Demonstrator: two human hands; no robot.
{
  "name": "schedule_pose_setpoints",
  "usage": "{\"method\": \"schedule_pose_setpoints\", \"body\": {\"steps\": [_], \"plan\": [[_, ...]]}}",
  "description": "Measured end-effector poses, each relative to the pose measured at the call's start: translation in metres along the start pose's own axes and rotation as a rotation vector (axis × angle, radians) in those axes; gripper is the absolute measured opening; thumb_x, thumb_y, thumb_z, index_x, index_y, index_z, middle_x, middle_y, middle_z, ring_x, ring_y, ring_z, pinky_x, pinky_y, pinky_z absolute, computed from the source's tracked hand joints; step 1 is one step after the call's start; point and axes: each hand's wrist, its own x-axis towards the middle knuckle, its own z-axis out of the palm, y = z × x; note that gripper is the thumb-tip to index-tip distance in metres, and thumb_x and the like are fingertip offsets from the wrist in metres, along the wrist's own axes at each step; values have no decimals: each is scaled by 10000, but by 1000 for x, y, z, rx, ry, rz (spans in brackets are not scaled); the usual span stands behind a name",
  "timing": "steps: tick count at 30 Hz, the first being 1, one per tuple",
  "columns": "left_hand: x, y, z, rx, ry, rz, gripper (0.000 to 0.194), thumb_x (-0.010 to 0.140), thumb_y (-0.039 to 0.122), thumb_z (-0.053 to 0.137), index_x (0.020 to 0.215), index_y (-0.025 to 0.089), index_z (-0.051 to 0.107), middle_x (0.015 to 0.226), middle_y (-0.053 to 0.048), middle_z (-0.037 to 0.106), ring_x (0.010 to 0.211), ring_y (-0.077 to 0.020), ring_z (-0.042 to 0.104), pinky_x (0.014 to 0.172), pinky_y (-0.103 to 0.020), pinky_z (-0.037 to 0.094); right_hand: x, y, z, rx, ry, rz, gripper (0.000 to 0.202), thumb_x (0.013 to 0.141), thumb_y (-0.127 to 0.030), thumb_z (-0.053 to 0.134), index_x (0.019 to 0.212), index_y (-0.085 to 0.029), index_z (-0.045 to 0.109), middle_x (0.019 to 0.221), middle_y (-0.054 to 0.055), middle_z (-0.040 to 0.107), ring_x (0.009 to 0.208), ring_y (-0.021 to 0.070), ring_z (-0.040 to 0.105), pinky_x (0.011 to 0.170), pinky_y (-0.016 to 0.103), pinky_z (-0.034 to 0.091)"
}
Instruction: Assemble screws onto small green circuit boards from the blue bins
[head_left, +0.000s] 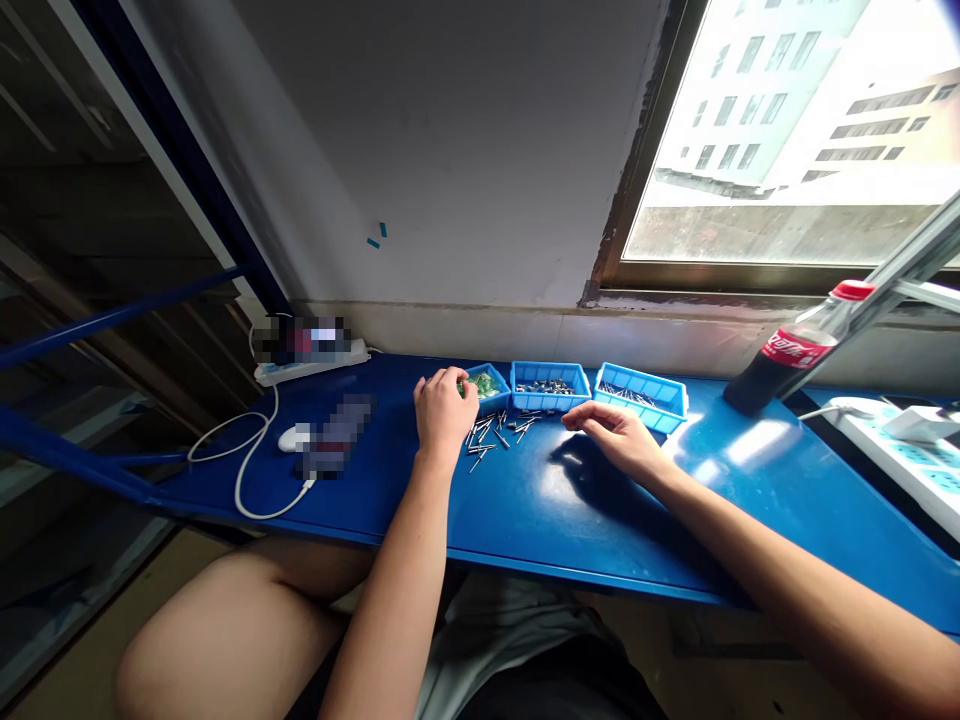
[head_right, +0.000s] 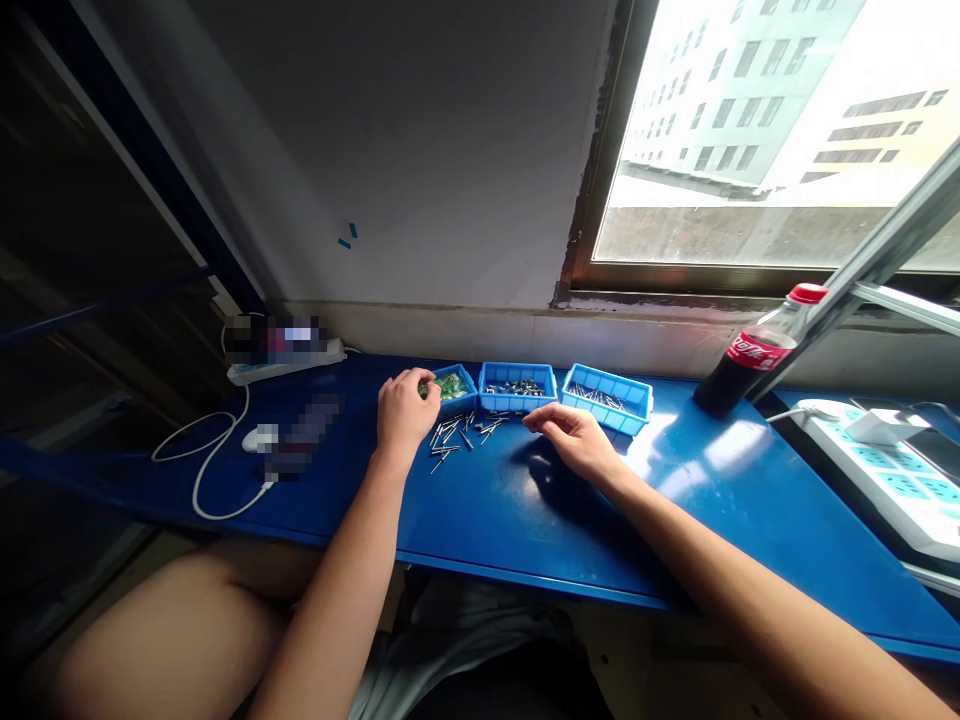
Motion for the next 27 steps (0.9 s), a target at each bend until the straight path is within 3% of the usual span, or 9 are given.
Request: {"method": "schedule_pose_setpoints", "body": {"steps": [4,10,16,18,21,24,27], "plan": [[-1,-2,2,62,-28,14,281,924,146,580,1045,247,813,1120,-109,756,1067,-305,698,1102,-494,486,0,1,1,-8,-2,-4,211,961,-387,645,1006,-294,829,1034,30,820,1004,255,770,997,454,600],[-5,-2,6,85,-43,12,326,894,110,600,1056,258,841,1216,-119,720,1124,-333,666,1131,-559,451,1,4,1,-6,-5,5,212,963,-384,637,1016,-300,825,1042,28,818,1007,259,767,995,460,599],[-6,7,4,9,26,91,380,900,54,570,1090,266,823,1305,-89,733,1319,-352,604,1314,-660,239,1,5,1,-9,-12,5,205,951,-384,648,1013,-298,824,1044,31,817,1008,260,767,993,454,600],[-7,15,4,-57,55,154,397,920,46,546,1132,252,812,1313,-94,728,1346,-325,596,1306,-580,327,0,4,1,-11,-10,7,207,953,-389,646,1015,-301,823,1043,28,817,1007,258,767,985,448,603],[-9,28,6,-198,-39,287,357,973,84,529,1151,233,800,1236,-97,745,1239,-274,655,1124,-421,544,0,3,2,-13,-3,2,206,958,-381,638,1007,-300,821,1031,26,815,994,253,768,972,438,605],[-16,38,3,-251,-211,390,313,1008,132,532,1157,211,796,1163,-99,769,1143,-271,694,1035,-411,594,1,3,2,-17,4,-18,204,959,-366,630,997,-294,817,1007,26,814,975,249,767,970,431,600],[-32,39,-10,-215,-339,394,299,1034,182,550,1218,202,784,1211,-107,774,1182,-287,696,1044,-440,603,1,3,3,-32,2,-31,210,964,-356,618,1003,-290,814,1009,25,812,975,245,766,962,421,601]]}}
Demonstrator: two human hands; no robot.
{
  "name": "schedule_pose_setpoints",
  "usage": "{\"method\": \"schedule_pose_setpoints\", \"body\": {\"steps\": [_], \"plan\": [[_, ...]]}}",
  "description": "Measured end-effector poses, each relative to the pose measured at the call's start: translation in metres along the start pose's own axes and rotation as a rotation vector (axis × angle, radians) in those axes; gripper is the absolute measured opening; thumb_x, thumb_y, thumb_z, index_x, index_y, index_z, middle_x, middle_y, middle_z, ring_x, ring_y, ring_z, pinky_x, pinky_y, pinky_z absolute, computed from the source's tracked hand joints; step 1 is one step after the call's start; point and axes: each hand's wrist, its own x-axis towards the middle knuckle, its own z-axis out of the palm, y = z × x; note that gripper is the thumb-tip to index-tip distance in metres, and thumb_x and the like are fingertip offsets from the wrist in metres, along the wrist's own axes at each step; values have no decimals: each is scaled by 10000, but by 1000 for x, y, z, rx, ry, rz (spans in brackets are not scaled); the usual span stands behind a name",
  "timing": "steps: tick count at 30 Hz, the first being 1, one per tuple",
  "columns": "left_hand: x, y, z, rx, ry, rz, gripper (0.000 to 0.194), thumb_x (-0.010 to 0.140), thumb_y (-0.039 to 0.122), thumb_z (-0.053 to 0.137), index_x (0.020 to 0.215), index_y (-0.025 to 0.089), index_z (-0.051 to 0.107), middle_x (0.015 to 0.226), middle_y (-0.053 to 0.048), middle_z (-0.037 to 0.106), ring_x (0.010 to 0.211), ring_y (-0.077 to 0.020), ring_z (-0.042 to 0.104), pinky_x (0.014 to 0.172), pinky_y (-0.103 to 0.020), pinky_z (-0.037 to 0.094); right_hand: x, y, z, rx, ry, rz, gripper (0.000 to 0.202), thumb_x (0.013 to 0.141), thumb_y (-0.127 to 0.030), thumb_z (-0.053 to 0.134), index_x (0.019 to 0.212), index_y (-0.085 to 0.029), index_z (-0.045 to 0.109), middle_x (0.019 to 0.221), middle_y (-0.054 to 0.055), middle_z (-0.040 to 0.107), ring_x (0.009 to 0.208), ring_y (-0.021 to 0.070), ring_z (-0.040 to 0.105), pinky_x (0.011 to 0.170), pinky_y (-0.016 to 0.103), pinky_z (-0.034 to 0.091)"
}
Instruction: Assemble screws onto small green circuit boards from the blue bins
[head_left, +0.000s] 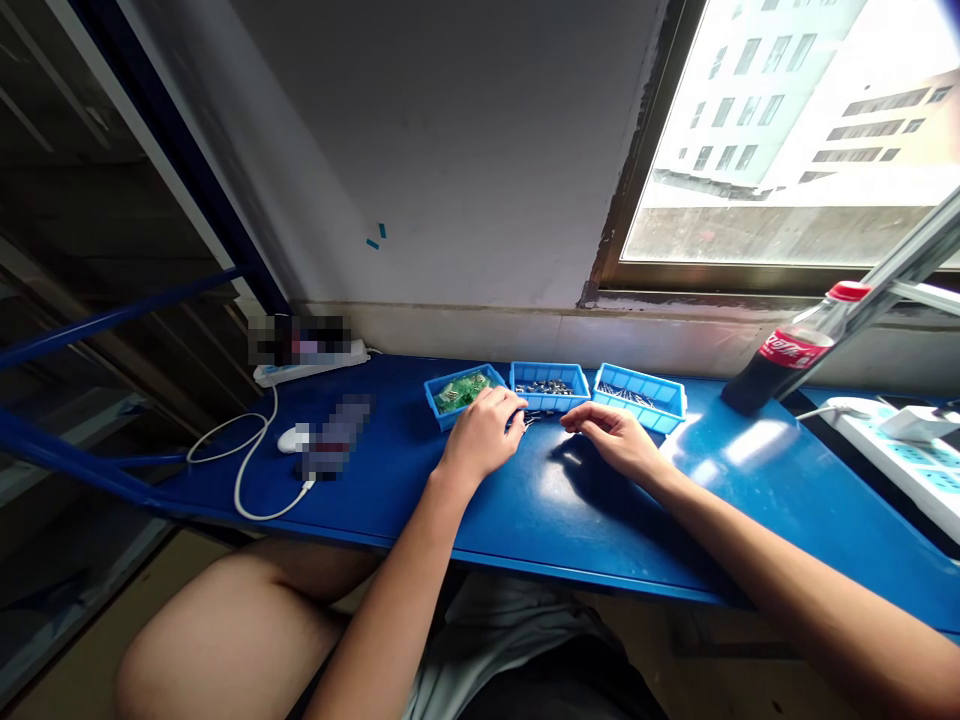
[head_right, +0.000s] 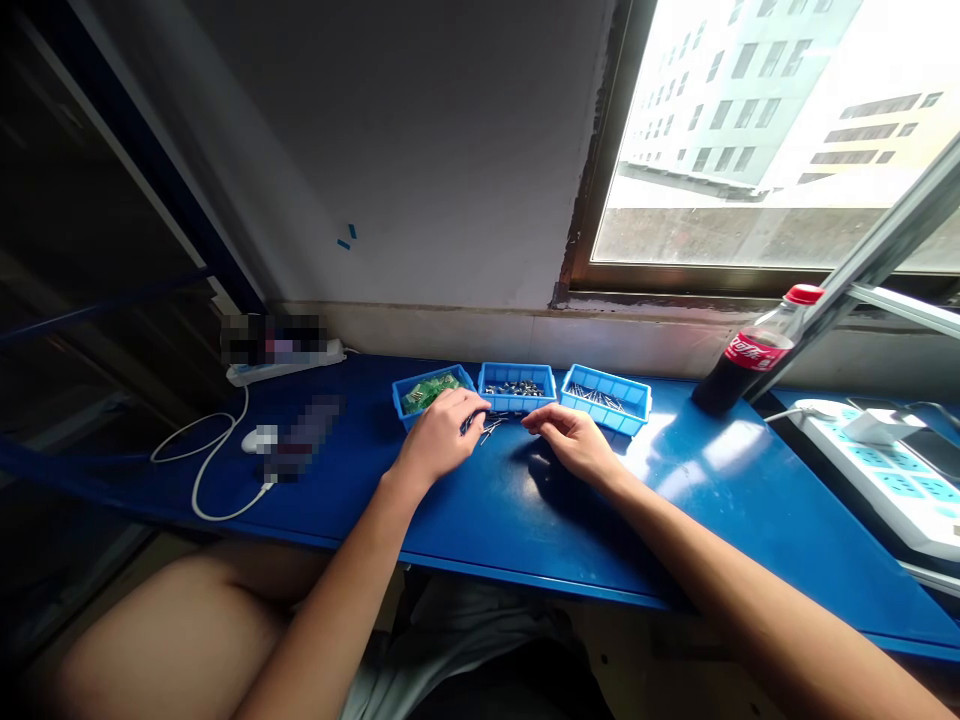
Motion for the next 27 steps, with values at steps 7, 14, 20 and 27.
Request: {"method": "schedule_pose_setpoints", "body": {"steps": [7,14,20,27], "plan": [[-63,-10,-20,154,-124,-125,388,1061,339,590,1426,258,695,1535,-99,631,1456,-344,560,1188,-556,533,-1,0,-1,-33,-22,9,226,978,-336,596,1038,-271,803,1039,28,808,997,230,767,961,393,610],[-65,-28,-19,162,-223,-235,671,1051,592,564,1636,274,480,1679,-102,491,1555,-368,450,1271,-570,433,-1,1,0,-43,-22,7,219,973,-315,599,1024,-275,808,1035,25,810,995,229,770,959,386,614],[-50,-27,-7,144,-278,-303,804,1017,688,551,1685,268,401,1725,-143,416,1600,-420,365,1282,-622,379,-1,2,1,-36,-22,1,206,963,-310,611,1019,-272,805,1035,29,810,978,237,774,949,402,616],[-38,-31,12,152,-258,-246,799,1013,730,504,1653,256,448,1710,-153,435,1596,-417,354,1280,-618,364,-1,0,2,-28,-27,-1,203,958,-314,609,1017,-273,800,1039,34,807,977,242,773,939,410,617]]}}
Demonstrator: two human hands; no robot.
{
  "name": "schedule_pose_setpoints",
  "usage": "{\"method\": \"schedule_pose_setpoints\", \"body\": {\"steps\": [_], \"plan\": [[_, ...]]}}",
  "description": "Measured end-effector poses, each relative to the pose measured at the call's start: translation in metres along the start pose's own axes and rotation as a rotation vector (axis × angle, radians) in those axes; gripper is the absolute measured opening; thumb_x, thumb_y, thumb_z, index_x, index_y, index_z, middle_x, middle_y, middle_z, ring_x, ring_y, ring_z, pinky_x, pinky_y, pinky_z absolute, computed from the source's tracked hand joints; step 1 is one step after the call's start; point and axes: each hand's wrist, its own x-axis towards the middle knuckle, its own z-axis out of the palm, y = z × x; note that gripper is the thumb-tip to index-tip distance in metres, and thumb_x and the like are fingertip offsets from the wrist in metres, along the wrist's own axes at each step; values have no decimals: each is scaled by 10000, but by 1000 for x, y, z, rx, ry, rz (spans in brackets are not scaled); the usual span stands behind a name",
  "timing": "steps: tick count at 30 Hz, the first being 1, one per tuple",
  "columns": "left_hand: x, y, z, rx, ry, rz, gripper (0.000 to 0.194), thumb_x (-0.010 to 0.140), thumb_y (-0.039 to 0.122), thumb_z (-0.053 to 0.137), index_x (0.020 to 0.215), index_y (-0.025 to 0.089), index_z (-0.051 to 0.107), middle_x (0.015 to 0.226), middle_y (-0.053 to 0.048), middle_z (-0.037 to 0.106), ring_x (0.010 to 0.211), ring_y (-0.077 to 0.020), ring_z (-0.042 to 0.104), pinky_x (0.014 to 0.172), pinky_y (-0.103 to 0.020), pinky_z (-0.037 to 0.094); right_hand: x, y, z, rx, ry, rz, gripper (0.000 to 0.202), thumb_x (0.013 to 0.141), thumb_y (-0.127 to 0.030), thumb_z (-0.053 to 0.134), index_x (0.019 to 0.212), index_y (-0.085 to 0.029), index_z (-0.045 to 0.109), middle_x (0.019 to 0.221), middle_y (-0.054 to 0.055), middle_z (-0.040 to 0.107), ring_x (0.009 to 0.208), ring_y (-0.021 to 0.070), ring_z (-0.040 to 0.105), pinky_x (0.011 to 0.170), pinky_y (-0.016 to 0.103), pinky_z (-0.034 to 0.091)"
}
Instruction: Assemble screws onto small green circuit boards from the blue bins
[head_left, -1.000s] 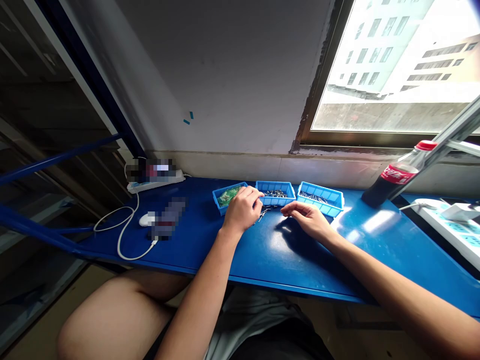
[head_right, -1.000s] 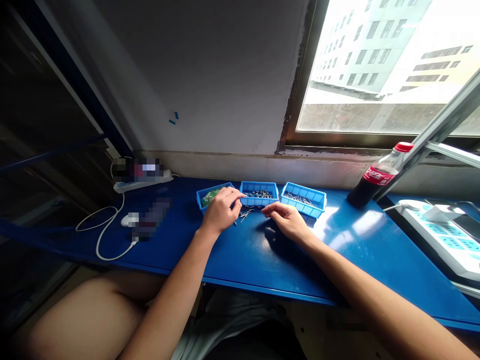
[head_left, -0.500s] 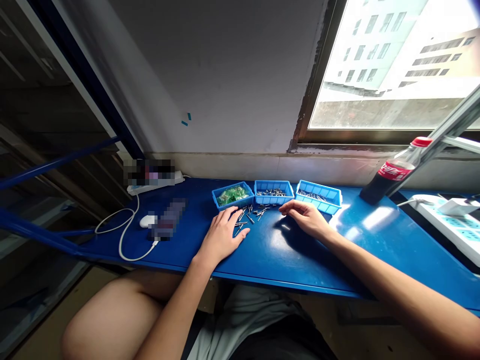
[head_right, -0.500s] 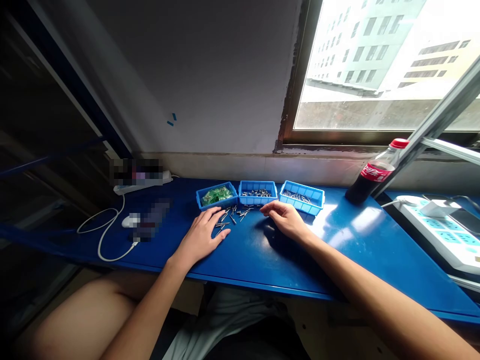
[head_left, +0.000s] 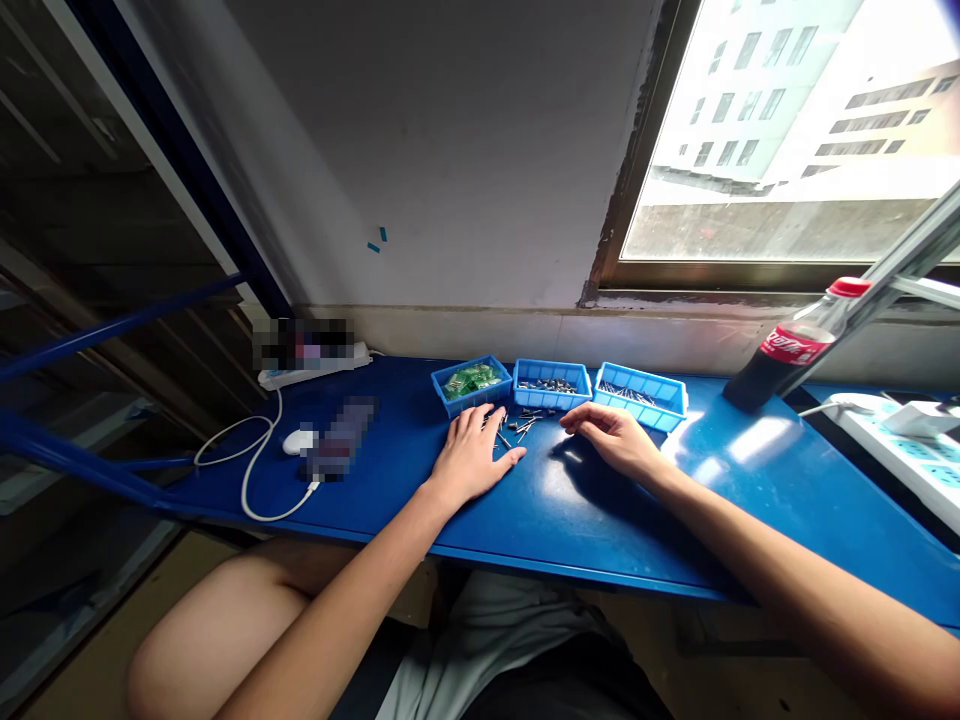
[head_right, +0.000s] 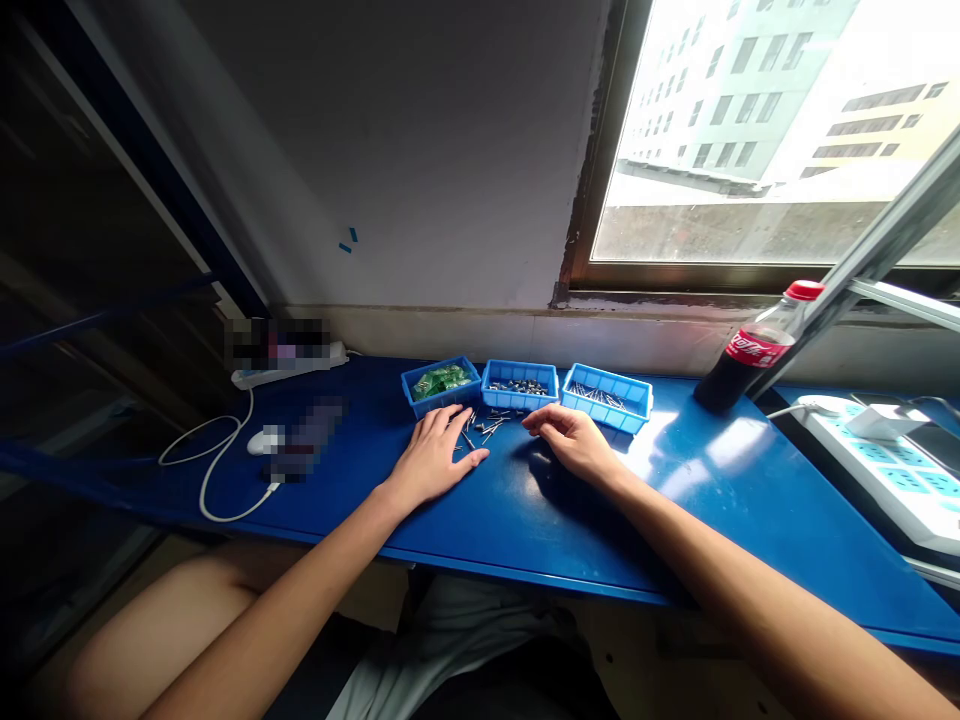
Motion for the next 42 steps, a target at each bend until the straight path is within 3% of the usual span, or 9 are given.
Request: {"method": "schedule_pose_setpoints", "body": {"steps": [9,17,23,29,33,37,42], "plan": [[14,7,5,1,-43,61,757,1033,694,497,1622,218,501,1727,-138,437,1617,-393,356,1335,-590,292,0,-2,-1,9,-10,7,201,950,-308,613,1013,-274,801,1043,32,809,967,235,773,954,407,611],[6,25,6,-49,-73,144,680,1049,596,546,1613,220,502,1697,-132,478,1597,-354,405,1325,-541,356,1,-5,1,-24,11,-28,194,932,-305,612,987,-264,794,1005,35,799,934,230,756,915,390,608],[18,27,18,-193,-24,150,706,1024,544,634,1630,232,454,1667,-136,480,1552,-343,465,1266,-507,467,1,-5,0,-68,11,-74,202,948,-295,595,1003,-262,787,1019,41,795,966,232,755,905,385,614],[32,35,27,-258,32,210,566,998,424,708,1516,236,577,1524,-139,591,1445,-350,552,1230,-543,496,0,-5,1,-83,16,-122,204,957,-285,580,1000,-264,778,1009,44,791,946,237,756,882,402,631],[43,38,34,-379,115,224,373,969,292,743,1331,209,708,1389,-130,672,1335,-307,632,1200,-493,521,0,-5,1,-101,19,-149,197,961,-281,585,986,-265,780,1009,45,788,937,236,755,868,393,627],[53,42,41,-400,160,270,250,939,261,766,1180,191,767,1316,-131,703,1282,-304,654,1166,-485,536,1,-6,1,-130,31,-180,200,965,-268,583,972,-271,783,990,40,791,932,239,755,888,403,604],[64,49,44,-455,165,314,215,934,113,645,1094,171,777,1183,-111,771,1172,-270,705,1113,-450,565,4,-1,1,-139,43,-193,220,990,-279,554,994,-273,774,1034,42,783,981,238,752,931,410,600]]}}
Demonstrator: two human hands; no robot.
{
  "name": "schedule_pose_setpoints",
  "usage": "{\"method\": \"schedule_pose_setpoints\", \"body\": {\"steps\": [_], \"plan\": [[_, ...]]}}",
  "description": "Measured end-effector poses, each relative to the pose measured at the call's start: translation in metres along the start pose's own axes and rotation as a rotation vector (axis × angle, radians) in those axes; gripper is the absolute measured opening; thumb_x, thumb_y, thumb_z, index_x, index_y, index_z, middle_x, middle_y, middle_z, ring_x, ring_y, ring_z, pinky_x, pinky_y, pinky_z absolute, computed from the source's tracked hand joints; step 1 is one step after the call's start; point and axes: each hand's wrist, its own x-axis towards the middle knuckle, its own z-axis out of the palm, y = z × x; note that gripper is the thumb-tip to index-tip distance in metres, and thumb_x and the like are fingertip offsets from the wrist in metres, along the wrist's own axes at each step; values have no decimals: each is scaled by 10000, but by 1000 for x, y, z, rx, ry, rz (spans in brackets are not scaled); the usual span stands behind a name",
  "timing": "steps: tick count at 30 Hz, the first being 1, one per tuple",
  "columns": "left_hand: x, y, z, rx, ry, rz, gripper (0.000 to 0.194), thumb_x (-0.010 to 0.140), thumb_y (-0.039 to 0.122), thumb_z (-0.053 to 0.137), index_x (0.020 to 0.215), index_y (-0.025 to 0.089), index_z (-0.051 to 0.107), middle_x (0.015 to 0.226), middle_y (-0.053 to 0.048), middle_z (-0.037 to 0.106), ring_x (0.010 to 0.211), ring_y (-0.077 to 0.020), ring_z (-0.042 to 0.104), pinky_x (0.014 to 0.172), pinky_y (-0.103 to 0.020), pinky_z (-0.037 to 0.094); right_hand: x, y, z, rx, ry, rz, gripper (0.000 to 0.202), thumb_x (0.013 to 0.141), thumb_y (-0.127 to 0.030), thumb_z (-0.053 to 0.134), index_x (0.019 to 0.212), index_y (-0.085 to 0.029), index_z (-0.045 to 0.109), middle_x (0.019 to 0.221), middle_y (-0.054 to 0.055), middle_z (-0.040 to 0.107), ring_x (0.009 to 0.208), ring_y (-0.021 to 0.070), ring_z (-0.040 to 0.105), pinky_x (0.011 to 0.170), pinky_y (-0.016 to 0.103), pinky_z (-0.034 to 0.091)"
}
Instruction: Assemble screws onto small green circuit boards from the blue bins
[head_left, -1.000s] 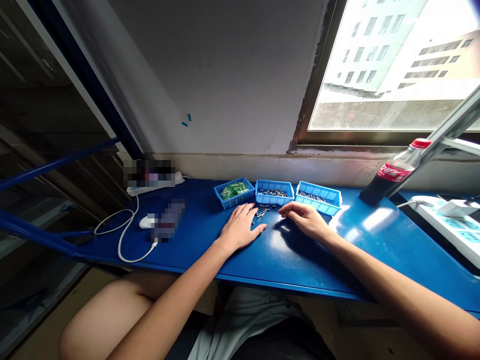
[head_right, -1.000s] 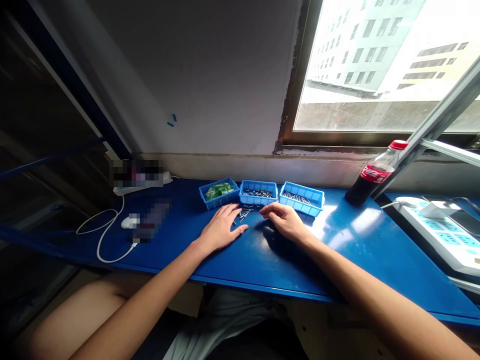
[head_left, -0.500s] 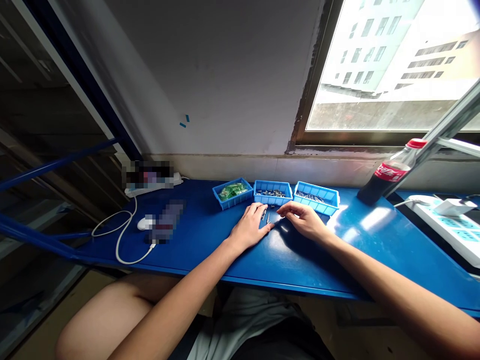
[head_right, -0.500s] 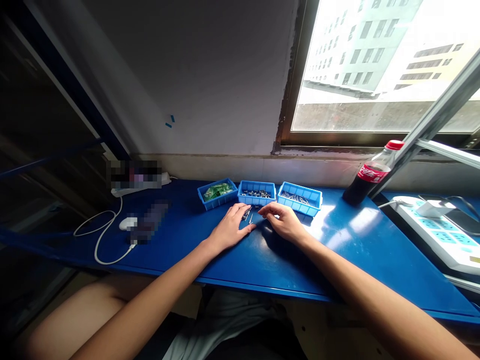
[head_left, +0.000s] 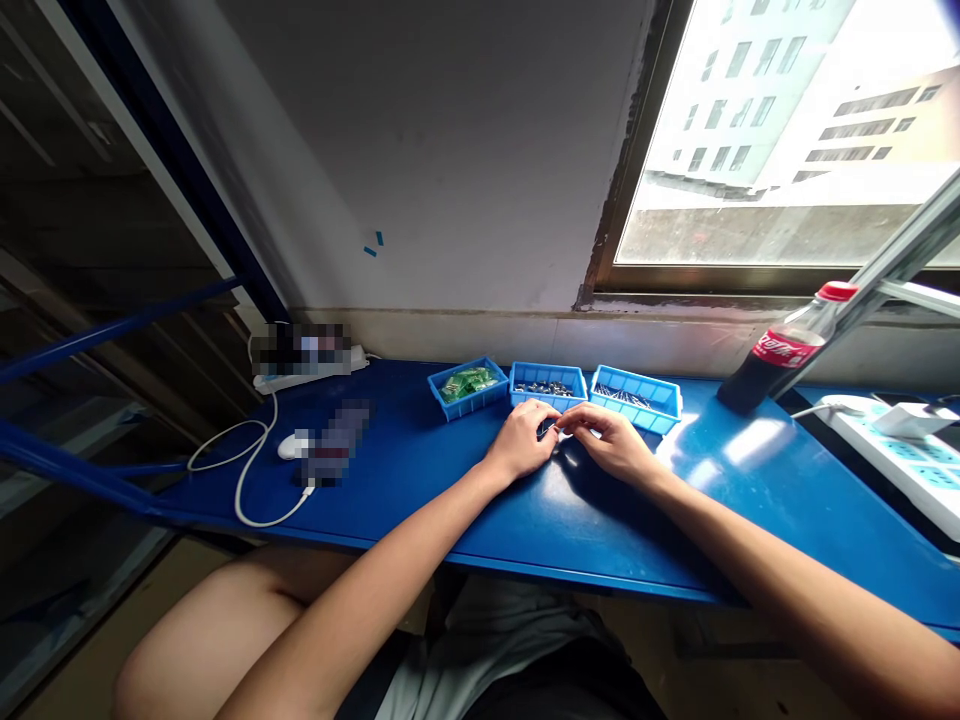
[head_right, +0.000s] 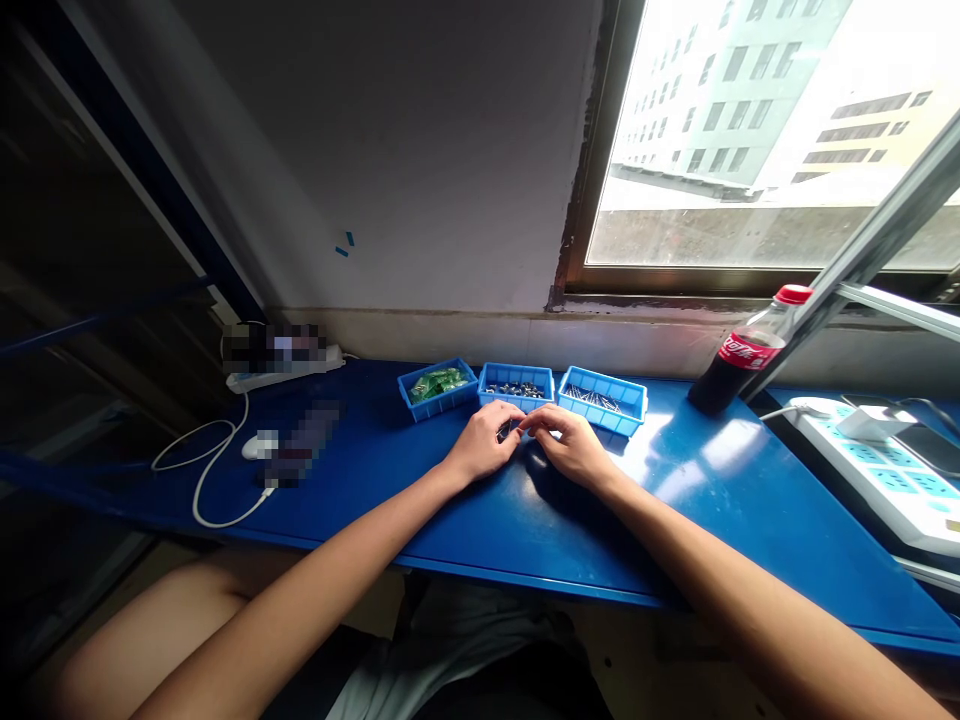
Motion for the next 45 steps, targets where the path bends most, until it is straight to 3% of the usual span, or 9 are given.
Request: {"method": "schedule_pose_setpoints", "body": {"steps": [4,8,11,15,18,26,34,39,45], "plan": [[5,3,-3,-66,115,-34,334,936,30,492,1036,174,776,1115,-78,804,1090,-224,731,1061,-398,591,0,2,-1,-89,58,22,179,1013,-385,614,1094,-274,728,1047,60,771,965,254,741,886,420,625],[6,7,-18,23,227,17,346,984,74,435,1006,193,759,1064,-76,789,1053,-220,721,1030,-403,599,-3,-8,2,-230,-113,-219,272,1019,-397,685,1264,-287,723,1246,107,759,1198,325,688,1056,531,586],[4,9,-34,223,199,69,355,997,119,459,1127,227,771,1190,-86,770,1232,-267,664,1155,-476,532,-5,-18,11,-301,-268,-370,438,1027,-328,694,1464,-336,671,1494,87,682,1508,381,493,1233,628,456],[1,2,-52,476,242,-53,413,1029,164,494,1365,232,724,1427,-106,693,1419,-311,548,1237,-521,444,-5,-24,23,-367,-388,-473,496,1046,-247,674,1515,-409,653,1597,14,623,1646,400,302,1293,711,346],[-3,-9,-60,539,230,-137,424,1039,193,517,1422,208,697,1510,-126,651,1450,-326,525,1238,-532,438,-3,-21,26,-357,-376,-480,468,1055,-205,651,1483,-392,686,1522,14,690,1634,392,335,1267,712,392],[-7,-17,-59,494,202,-155,417,1048,160,478,1353,230,753,1394,-99,727,1334,-289,614,1189,-497,509,1,-5,24,-297,-243,-430,330,1050,-211,639,1301,-354,799,1319,51,799,1479,348,552,1167,639,544],[-13,-5,-54,511,222,-165,336,1031,208,534,1239,229,796,1388,-111,719,1358,-318,591,1206,-538,499,6,0,19,-355,-209,-434,302,1051,-208,593,1204,-331,822,1191,52,831,1269,321,691,1101,571,576],[-9,12,-46,447,268,-71,323,1048,218,521,1232,234,785,1388,-99,712,1440,-316,526,1274,-543,431,7,4,18,-338,-169,-389,263,1036,-237,620,1154,-336,833,1123,54,839,1169,318,719,1066,549,579],[15,32,-35,259,208,34,253,1035,227,569,1173,202,780,1197,-95,780,1186,-281,677,1127,-467,558,12,15,14,-280,-23,-313,176,1019,-267,649,1064,-302,816,1073,67,827,1050,301,720,969,497,609]]}}
